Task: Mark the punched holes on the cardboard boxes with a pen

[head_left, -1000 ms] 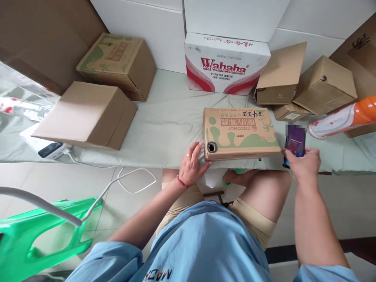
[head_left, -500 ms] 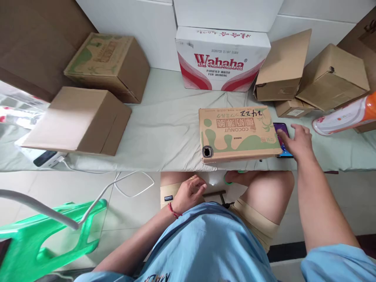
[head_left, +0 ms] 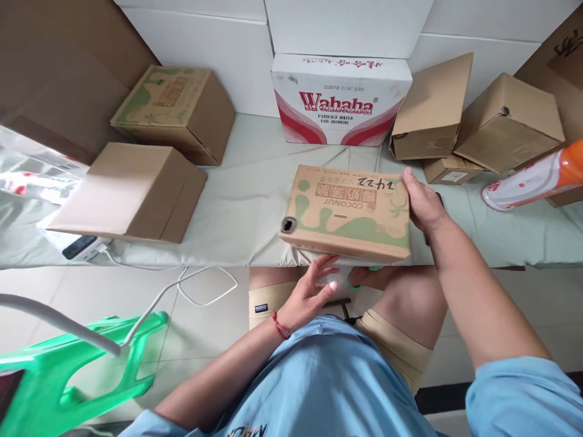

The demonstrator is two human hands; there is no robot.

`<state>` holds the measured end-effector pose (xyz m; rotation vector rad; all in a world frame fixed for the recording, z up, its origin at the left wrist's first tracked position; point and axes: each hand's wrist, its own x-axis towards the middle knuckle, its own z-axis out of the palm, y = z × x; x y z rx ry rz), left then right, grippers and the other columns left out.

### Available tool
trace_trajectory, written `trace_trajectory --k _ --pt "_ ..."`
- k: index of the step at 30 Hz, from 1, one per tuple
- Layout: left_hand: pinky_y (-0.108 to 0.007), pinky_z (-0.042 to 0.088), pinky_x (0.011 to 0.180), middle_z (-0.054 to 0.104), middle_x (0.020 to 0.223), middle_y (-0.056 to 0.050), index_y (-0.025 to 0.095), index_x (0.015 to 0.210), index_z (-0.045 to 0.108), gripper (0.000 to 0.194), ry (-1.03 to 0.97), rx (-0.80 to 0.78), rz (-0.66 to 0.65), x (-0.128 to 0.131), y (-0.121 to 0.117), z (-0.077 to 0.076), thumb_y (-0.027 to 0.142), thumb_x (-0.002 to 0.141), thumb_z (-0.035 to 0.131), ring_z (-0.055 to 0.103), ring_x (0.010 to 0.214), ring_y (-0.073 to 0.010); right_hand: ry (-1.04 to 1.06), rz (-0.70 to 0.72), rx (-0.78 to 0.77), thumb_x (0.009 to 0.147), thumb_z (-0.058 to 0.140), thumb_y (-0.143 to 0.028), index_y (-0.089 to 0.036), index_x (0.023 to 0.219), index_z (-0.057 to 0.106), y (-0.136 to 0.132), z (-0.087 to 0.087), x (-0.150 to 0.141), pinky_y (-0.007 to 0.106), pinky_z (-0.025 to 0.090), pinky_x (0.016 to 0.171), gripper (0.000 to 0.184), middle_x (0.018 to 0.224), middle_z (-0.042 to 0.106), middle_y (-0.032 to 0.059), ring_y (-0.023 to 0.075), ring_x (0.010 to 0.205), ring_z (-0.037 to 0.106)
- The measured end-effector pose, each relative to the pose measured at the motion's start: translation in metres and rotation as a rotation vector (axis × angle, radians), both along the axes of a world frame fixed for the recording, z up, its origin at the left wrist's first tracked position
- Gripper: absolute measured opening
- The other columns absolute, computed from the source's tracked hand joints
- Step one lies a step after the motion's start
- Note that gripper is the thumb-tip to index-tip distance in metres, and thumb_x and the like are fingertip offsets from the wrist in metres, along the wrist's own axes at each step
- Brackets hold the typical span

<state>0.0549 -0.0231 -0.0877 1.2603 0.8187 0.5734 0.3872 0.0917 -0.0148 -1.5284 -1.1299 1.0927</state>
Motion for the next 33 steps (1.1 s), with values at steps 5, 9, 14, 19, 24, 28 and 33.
trace_trajectory --k 5,9,14,19,24,28,33 --pt "-0.050 0.061 0.111 0.036 0.179 -0.013 0.044 0.175 0.024 0.095 -0.092 -0.195 0.331 -0.036 -0.009 0.005 0.073 0.099 0.072 0.052 0.156 -0.0363 0.031 0.062 -0.209 0.089 0.050 -0.101 -0.022 0.118 0.080 -0.025 -0.001 -0.005 0.039 0.067 0.088 0.090 0.110 0.084 0.0130 0.0297 0.109 0.081" --pt "-0.049 0.064 0.105 0.040 0.176 -0.012 0.044 0.175 0.027 0.097 -0.176 -0.383 0.436 -0.036 -0.008 0.023 0.085 0.096 0.064 0.052 0.154 -0.0379 0.212 0.233 -0.446 0.092 0.052 -0.097 -0.025 0.128 0.079 -0.047 -0.008 -0.024 0.039 0.069 0.083 0.085 0.116 0.085 0.0122 0.0293 0.105 0.082" --pt "-0.053 0.058 0.115 0.033 0.184 -0.006 0.047 0.177 0.024 0.111 -0.241 -0.332 0.371 -0.025 -0.008 0.045 0.073 0.087 0.084 0.049 0.158 -0.0404 0.315 0.426 -0.438 0.097 0.067 -0.081 -0.029 0.149 0.071 -0.089 0.003 -0.053 0.053 0.063 0.114 0.074 0.140 0.080 0.0109 0.0343 0.127 0.078" --pt "-0.051 0.054 0.120 0.052 0.171 -0.010 0.036 0.171 0.040 0.105 -0.199 -0.372 0.408 -0.035 -0.006 0.039 0.055 0.080 0.090 0.056 0.149 -0.0385 0.310 0.289 -0.403 0.093 0.079 -0.074 -0.032 0.161 0.059 -0.147 0.004 -0.063 0.057 0.038 0.138 0.083 0.170 0.059 0.0095 0.0356 0.163 0.050" --pt "-0.048 0.054 0.122 0.055 0.169 -0.007 0.035 0.167 0.047 0.095 -0.236 -0.442 0.325 -0.053 0.000 0.046 0.046 0.081 0.085 0.057 0.151 -0.0369 0.620 0.217 -0.466 0.086 0.078 -0.085 -0.037 0.168 0.049 -0.187 -0.012 -0.089 0.064 0.032 0.139 0.099 0.170 0.059 0.0113 0.0378 0.167 0.044" --pt "-0.046 0.056 0.120 0.052 0.173 -0.008 0.033 0.170 0.045 0.099 -0.205 -0.345 0.290 -0.063 0.015 0.067 0.048 0.082 0.086 0.058 0.150 -0.0384 0.698 0.193 -0.357 0.077 0.088 -0.082 -0.037 0.171 0.043 -0.178 -0.009 -0.115 0.064 0.034 0.138 0.114 0.170 0.058 0.0133 0.0392 0.166 0.044" --pt "-0.051 0.056 0.122 0.057 0.169 -0.009 0.030 0.165 0.055 0.092 -0.189 -0.163 0.426 -0.067 0.031 0.067 0.071 0.087 0.081 0.058 0.151 -0.0420 0.649 0.179 -0.325 0.078 0.092 -0.059 -0.036 0.170 0.045 -0.134 0.017 -0.125 0.063 0.050 0.127 0.106 0.160 0.067 0.0119 0.0410 0.155 0.058"
